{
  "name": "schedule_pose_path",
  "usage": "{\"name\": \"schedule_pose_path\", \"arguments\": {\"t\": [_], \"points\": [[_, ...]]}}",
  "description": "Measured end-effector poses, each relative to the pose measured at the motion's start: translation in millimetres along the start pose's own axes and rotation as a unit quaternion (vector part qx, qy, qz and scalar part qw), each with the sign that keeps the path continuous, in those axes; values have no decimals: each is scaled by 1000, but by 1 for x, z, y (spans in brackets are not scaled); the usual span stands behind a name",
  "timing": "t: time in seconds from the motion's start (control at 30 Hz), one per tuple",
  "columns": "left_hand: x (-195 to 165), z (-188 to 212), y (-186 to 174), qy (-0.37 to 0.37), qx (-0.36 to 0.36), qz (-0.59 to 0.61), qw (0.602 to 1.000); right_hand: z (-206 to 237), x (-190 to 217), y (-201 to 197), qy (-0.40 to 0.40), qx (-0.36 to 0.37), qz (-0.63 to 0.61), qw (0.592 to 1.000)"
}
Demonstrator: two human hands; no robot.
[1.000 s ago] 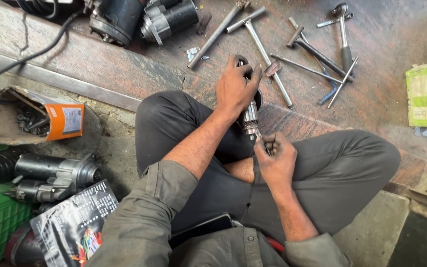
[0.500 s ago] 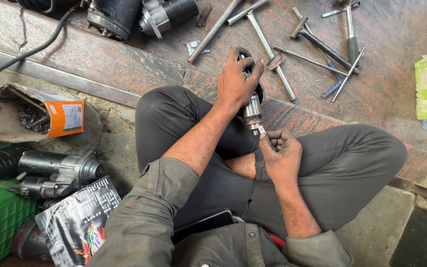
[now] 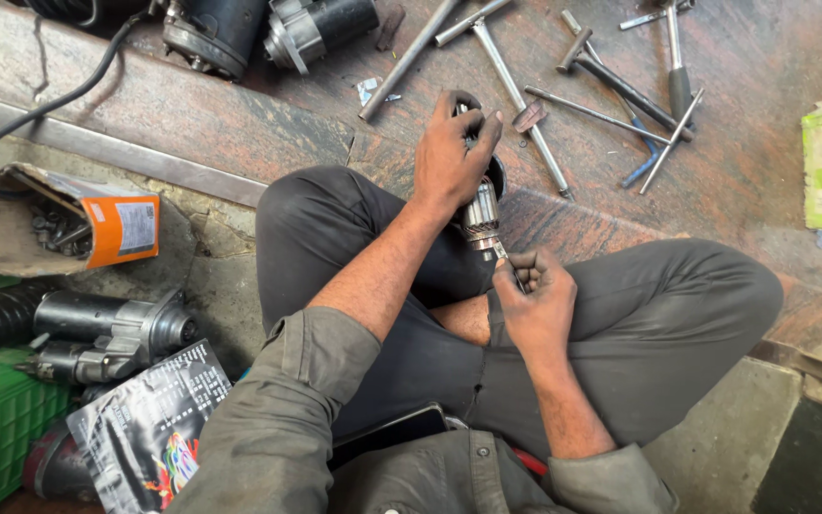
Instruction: The person sits on the floor of an auto-electrical repair shop and repairs a starter motor, holding the cylindrical armature in one hand while working on its commutator and brush end with the other hand, using a small hand tool. Starter motor housings, sockets, pliers and a box of bolts lie scattered on the floor around them.
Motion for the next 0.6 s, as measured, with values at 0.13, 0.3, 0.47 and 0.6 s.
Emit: {"name": "schedule_pose_path", "arguments": {"t": [0.13,0.3,0.47,0.6], "points": [[3,2,3,-17,14,-7,1000,-1,0,0,0,0,17,1000],[2,0,2,-10,10,-7,1000,-2,3,0,-19,2,20,1000],[1,1,6,-30,25,-38,999,-4,0,0,-5,-4,3,1000],[-9,7,5,27,-14,-80,996,-3,1,0,-11,1,19,1000]]}}
Point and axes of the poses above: each hand's wrist, its own z-axis away from the middle knuckle, its own y-axis out of the palm, x = y × z, the point moved 8 cm from there along -z, towards the middle knuckle, and after that the axes turned 4 degrees about -z, right-handed, at the moved point
